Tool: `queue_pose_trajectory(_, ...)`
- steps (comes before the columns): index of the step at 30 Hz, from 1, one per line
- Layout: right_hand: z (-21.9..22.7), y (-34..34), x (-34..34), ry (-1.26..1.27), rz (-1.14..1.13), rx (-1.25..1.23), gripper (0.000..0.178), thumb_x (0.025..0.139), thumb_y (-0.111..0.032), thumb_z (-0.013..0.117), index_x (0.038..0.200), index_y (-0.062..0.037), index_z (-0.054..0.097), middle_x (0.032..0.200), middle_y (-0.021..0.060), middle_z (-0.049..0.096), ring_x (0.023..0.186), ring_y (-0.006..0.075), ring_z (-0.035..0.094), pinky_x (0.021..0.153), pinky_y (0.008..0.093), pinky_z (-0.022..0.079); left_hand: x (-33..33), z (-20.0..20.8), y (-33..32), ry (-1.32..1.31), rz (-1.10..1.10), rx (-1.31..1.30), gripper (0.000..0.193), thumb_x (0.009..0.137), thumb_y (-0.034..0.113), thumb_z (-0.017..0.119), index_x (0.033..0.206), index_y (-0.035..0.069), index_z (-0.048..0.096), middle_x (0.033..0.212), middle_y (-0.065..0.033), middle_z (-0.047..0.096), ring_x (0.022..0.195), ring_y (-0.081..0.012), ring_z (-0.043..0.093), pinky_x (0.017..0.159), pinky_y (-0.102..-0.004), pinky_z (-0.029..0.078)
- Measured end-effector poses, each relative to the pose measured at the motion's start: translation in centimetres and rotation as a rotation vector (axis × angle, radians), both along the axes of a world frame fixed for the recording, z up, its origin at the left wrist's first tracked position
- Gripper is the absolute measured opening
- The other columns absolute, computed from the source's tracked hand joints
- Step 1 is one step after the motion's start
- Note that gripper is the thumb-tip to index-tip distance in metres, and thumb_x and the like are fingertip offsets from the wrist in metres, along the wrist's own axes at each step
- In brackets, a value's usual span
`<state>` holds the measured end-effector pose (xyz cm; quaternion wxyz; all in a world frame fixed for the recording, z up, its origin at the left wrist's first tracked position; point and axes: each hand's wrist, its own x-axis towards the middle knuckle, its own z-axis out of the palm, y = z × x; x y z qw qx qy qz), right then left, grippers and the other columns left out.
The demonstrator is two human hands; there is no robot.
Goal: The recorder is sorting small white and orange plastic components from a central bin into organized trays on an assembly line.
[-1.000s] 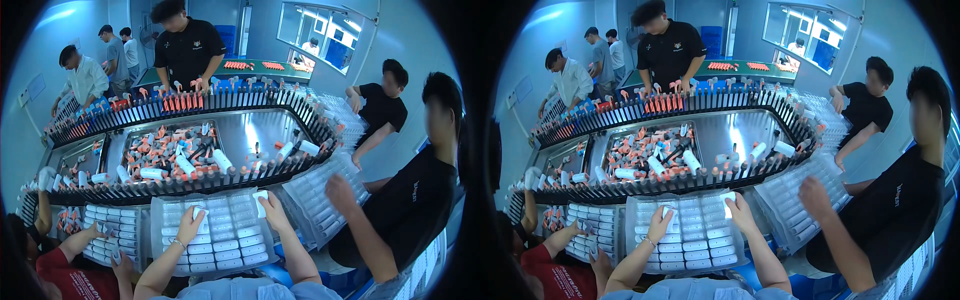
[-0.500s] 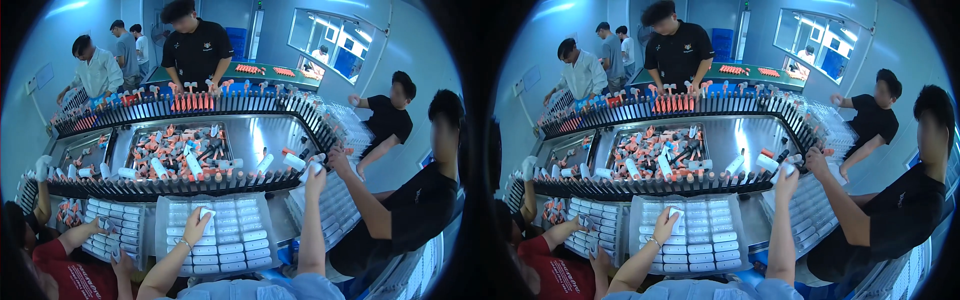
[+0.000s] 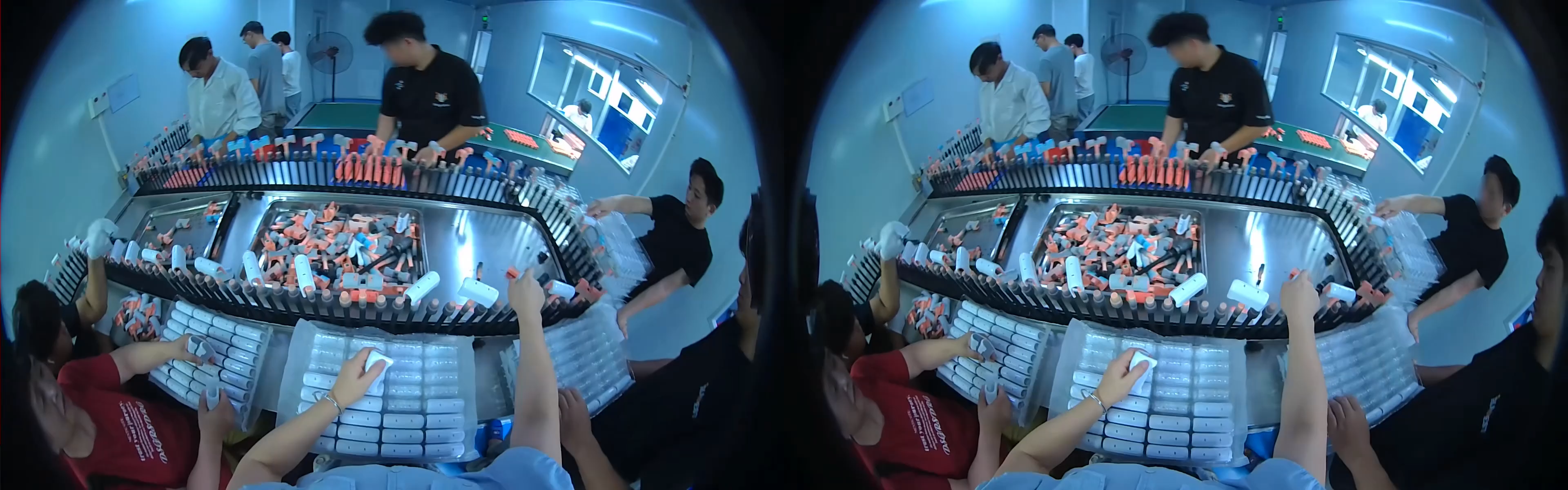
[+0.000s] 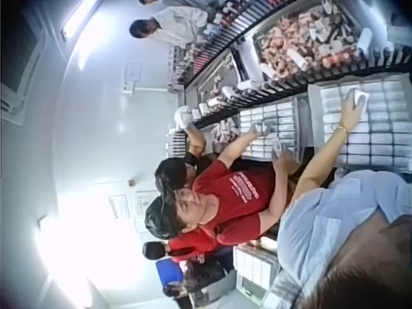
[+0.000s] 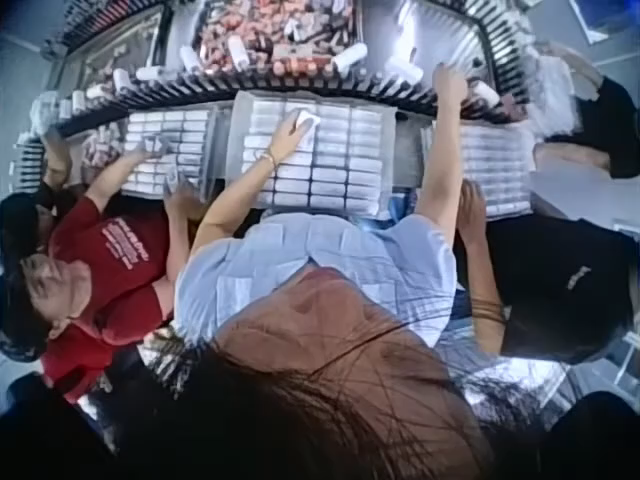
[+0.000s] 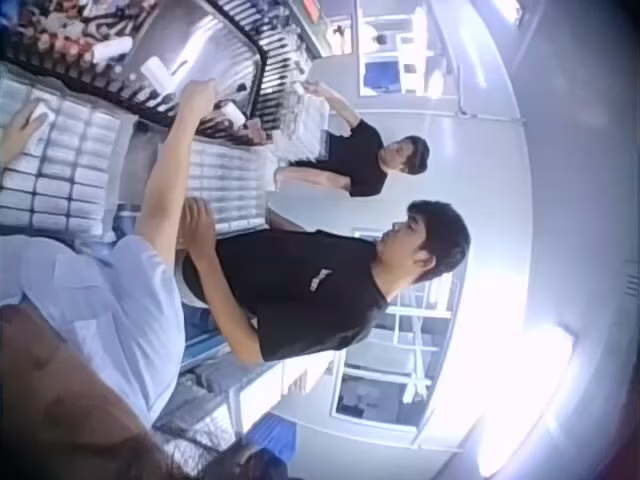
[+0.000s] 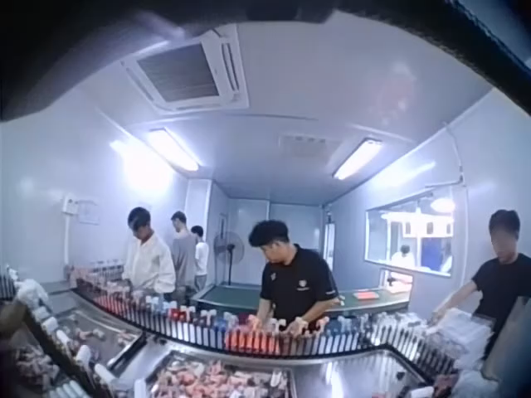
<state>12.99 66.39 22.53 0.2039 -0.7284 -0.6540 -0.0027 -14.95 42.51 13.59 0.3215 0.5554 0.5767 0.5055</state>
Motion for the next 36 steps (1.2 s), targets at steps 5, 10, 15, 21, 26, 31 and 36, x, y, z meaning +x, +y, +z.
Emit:
queue_pose_trajectory(5, 0.5, -1.4, -3.1, 0.037, 0.123, -0.016, 0.036, 0.078, -0.017, 0.05, 0.106, 0.0041, 0.046, 0.093, 0.028, 0.057, 0.088, 0.0422, 0.057, 0.076, 0.048, 0.046, 0.1, 0.3, -0.1, -0.011, 0.028, 0.01, 0.032, 0.084, 0.028, 0.059, 0.104, 0.003, 0.054, 0.072, -0.0126, 0.057, 0.057, -0.0187, 0.053, 0.053, -0.0296, 0.041)
queue_pose_trajectory(10, -2.0, -5.8, -3.9, 0.026, 0.403, 0.465, 0.049, 0.075, -0.007, 0.056, 0.119, 0.0079, 0.038, 0.119, 0.0298, 0.041, 0.111, 0.0438, 0.041, 0.093, 0.0459, 0.036, 0.5, -0.1, 0.3, -0.039, 0.004, 0.044, 0.034, 0.085, 0.029, 0.058, 0.105, 0.002, 0.053, 0.068, -0.0122, 0.055, 0.053, -0.0163, 0.049, 0.05, -0.0298, 0.039)
queue_pose_trajectory(15, -1.5, -14.9, -2.6, 0.351, 0.831, 0.076, 0.02, 0.074, -0.013, 0.063, 0.089, -0.0034, 0.056, 0.096, 0.0161, 0.057, 0.085, 0.0334, 0.057, 0.074, 0.0398, 0.046, -0.7, 0.9, -0.4, 0.016, 0.027, -0.098, 0.031, 0.085, 0.027, 0.058, 0.103, 0.002, 0.054, 0.073, -0.0088, 0.057, 0.059, -0.0132, 0.049, 0.055, -0.0275, 0.04)
queue_pose_trajectory(21, -4.5, -20.5, -0.3, 0.165, 0.823, -0.279, 0.013, 0.076, -0.016, 0.06, 0.085, -0.0071, 0.062, 0.083, 0.0104, 0.056, 0.079, 0.0307, 0.058, 0.072, 0.0387, 0.048, 0.0, 0.3, 0.0, -0.037, -0.007, -0.018, 0.029, 0.085, 0.024, 0.059, 0.103, 0.002, 0.055, 0.072, -0.0076, 0.059, 0.058, -0.012, 0.051, 0.052, -0.0271, 0.04)
queue_pose_trajectory(26, -4.6, -21.4, -0.5, -0.011, 0.871, -0.284, 0.021, 0.073, -0.023, 0.065, 0.091, -0.0124, 0.065, 0.096, 0.0094, 0.055, 0.093, 0.0288, 0.054, 0.079, 0.0427, 0.044, 0.1, -0.3, 0.5, -0.024, -0.027, -0.038, 0.03, 0.084, 0.023, 0.06, 0.106, 0.003, 0.055, 0.076, -0.0079, 0.061, 0.063, -0.0129, 0.055, 0.056, -0.026, 0.043)
queue_pose_trajectory(31, -5.7, -20.3, 0.4, 0.075, 0.904, -0.317, 0.027, 0.072, -0.027, 0.067, 0.095, -0.0139, 0.065, 0.099, 0.0096, 0.054, 0.098, 0.0295, 0.052, 0.083, 0.0436, 0.042, 3.0, 5.9, 2.4, 0.173, -0.21, 0.054, 0.039, 0.081, 0.027, 0.063, 0.111, 0.005, 0.053, 0.089, -0.0143, 0.063, 0.078, -0.0253, 0.063, 0.067, -0.0304, 0.048)
queue_pose_trajectory(36, -6.2, -20.0, 0.8, 0.076, 0.888, -0.339, 0.028, 0.072, -0.028, 0.067, 0.096, -0.0145, 0.065, 0.099, 0.0099, 0.054, 0.099, 0.0299, 0.052, 0.084, 0.0432, 0.042, 8.8, 10.4, 9.2, 0.376, -0.151, 0.352, 0.039, 0.082, 0.029, 0.059, 0.106, -0.001, 0.05, 0.091, -0.021, 0.06, 0.082, -0.0371, 0.059, 0.069, -0.0414, 0.047)
